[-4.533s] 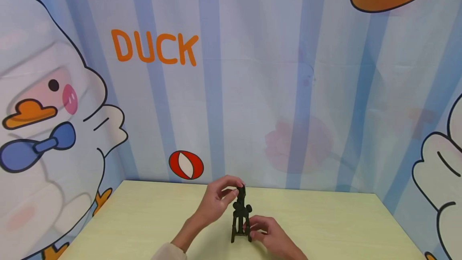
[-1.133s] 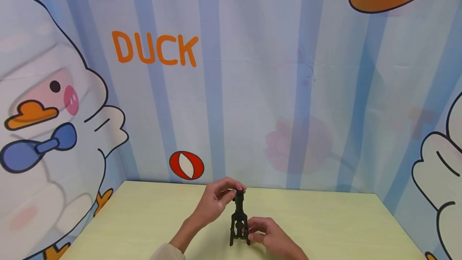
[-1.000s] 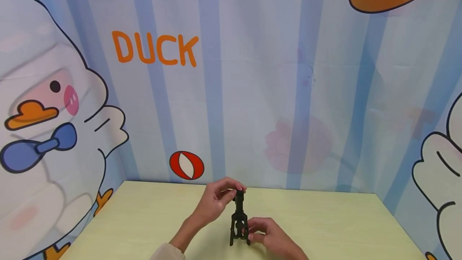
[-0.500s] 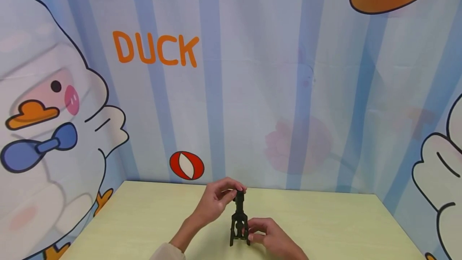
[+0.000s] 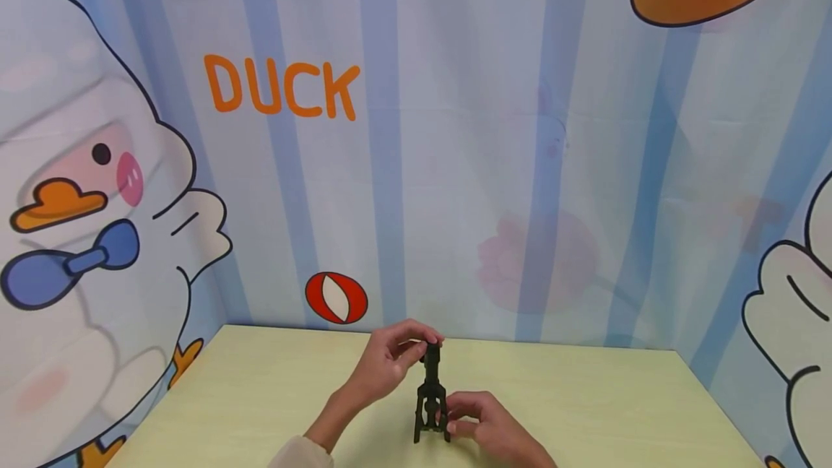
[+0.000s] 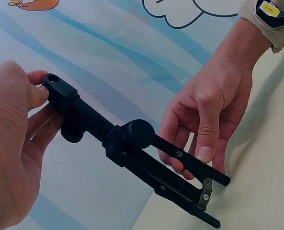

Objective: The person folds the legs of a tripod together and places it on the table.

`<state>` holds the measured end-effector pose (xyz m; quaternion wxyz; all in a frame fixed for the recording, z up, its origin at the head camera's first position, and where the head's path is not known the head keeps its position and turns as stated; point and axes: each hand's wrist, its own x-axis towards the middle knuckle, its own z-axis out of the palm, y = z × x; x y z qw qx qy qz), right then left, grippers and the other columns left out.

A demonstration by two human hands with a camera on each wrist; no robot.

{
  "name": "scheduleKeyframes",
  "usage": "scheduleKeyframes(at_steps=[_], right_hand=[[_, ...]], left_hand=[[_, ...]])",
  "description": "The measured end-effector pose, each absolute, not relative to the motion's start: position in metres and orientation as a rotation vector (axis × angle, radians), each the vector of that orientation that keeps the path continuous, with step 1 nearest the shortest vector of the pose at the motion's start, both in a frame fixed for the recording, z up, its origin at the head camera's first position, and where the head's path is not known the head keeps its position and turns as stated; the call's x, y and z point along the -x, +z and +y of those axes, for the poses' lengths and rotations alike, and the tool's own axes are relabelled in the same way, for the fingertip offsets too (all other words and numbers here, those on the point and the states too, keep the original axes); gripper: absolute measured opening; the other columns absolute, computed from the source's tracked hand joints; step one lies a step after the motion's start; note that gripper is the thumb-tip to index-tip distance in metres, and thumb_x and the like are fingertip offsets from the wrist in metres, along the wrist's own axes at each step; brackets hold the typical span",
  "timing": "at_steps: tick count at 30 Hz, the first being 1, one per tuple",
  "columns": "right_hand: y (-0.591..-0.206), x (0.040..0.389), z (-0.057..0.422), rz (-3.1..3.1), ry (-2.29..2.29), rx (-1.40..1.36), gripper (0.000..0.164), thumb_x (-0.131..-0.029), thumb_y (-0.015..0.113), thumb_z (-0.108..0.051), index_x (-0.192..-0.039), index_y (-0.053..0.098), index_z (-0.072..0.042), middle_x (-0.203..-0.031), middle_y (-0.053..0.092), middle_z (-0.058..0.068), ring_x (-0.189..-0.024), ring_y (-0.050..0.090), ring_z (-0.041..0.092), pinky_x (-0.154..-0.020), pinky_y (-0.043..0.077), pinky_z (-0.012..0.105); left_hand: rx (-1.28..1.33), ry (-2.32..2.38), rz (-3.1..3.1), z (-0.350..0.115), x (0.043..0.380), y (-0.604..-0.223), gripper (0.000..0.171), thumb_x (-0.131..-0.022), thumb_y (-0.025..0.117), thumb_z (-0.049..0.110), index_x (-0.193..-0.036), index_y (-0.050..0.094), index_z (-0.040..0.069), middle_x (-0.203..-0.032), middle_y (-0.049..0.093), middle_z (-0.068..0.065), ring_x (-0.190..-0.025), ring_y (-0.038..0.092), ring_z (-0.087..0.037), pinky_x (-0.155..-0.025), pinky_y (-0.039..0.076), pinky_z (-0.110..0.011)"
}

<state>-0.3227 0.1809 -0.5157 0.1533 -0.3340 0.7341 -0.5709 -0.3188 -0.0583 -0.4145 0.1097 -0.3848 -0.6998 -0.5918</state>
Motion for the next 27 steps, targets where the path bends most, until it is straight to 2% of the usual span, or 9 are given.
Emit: scheduleKeyframes(at_steps=[4,9,15,19,27], right_hand=[[-0.5159,0.3233,0.1807,2.106,-1.647,0.991,0.022,-0.101,0.064,-0.006,-0.121,0.071,0.0,-0.115,0.072,0.018,-0.107,0.07,0.02,-0.091,0.054,0.026],[-0.5157,0.3229,0.1814,2.102,-1.658,1.003,0.022,-0.101,0.063,-0.005,-0.121,0.071,0.0,-0.116,0.072,0.019,-0.107,0.07,0.021,-0.09,0.055,0.026],[-0.5144,0.3204,0.181,2.083,-1.676,1.025,0.022,-0.1,0.064,-0.002,-0.121,0.07,0.002,-0.115,0.071,0.023,-0.107,0.07,0.022,-0.09,0.056,0.027],[-0.5145,0.3187,0.1806,2.076,-1.684,1.031,0.022,-0.099,0.064,-0.001,-0.121,0.07,0.002,-0.115,0.071,0.022,-0.106,0.07,0.02,-0.09,0.056,0.027],[-0.5149,0.3152,0.177,2.051,-1.713,1.022,0.023,-0.098,0.064,0.0,-0.119,0.068,0.009,-0.112,0.072,0.017,-0.102,0.07,0.019,-0.089,0.056,0.026]], left_hand=[[1.151,-1.714,-2.007,-0.06,0.3186,-0.4146,0.021,-0.099,0.061,-0.008,-0.112,0.072,0.003,-0.116,0.072,-0.014,-0.109,0.068,-0.023,-0.094,0.06,-0.037],[1.19,-1.707,-1.943,-0.0591,0.3186,-0.4148,0.017,-0.096,0.067,-0.005,-0.111,0.072,0.001,-0.115,0.068,-0.019,-0.107,0.066,-0.029,-0.089,0.062,-0.042],[1.194,-1.621,-1.964,-0.0562,0.3207,-0.4152,0.015,-0.093,0.078,0.005,-0.106,0.073,0.01,-0.109,0.066,-0.008,-0.101,0.066,-0.023,-0.083,0.063,-0.037],[1.198,-1.586,-1.968,-0.056,0.3209,-0.4146,0.013,-0.093,0.078,0.004,-0.104,0.073,0.01,-0.106,0.065,-0.004,-0.099,0.066,-0.019,-0.082,0.063,-0.034],[1.188,-1.57,-1.977,-0.056,0.3201,-0.413,0.014,-0.093,0.077,0.002,-0.105,0.073,0.01,-0.106,0.068,-0.002,-0.098,0.066,-0.016,-0.082,0.063,-0.037]])
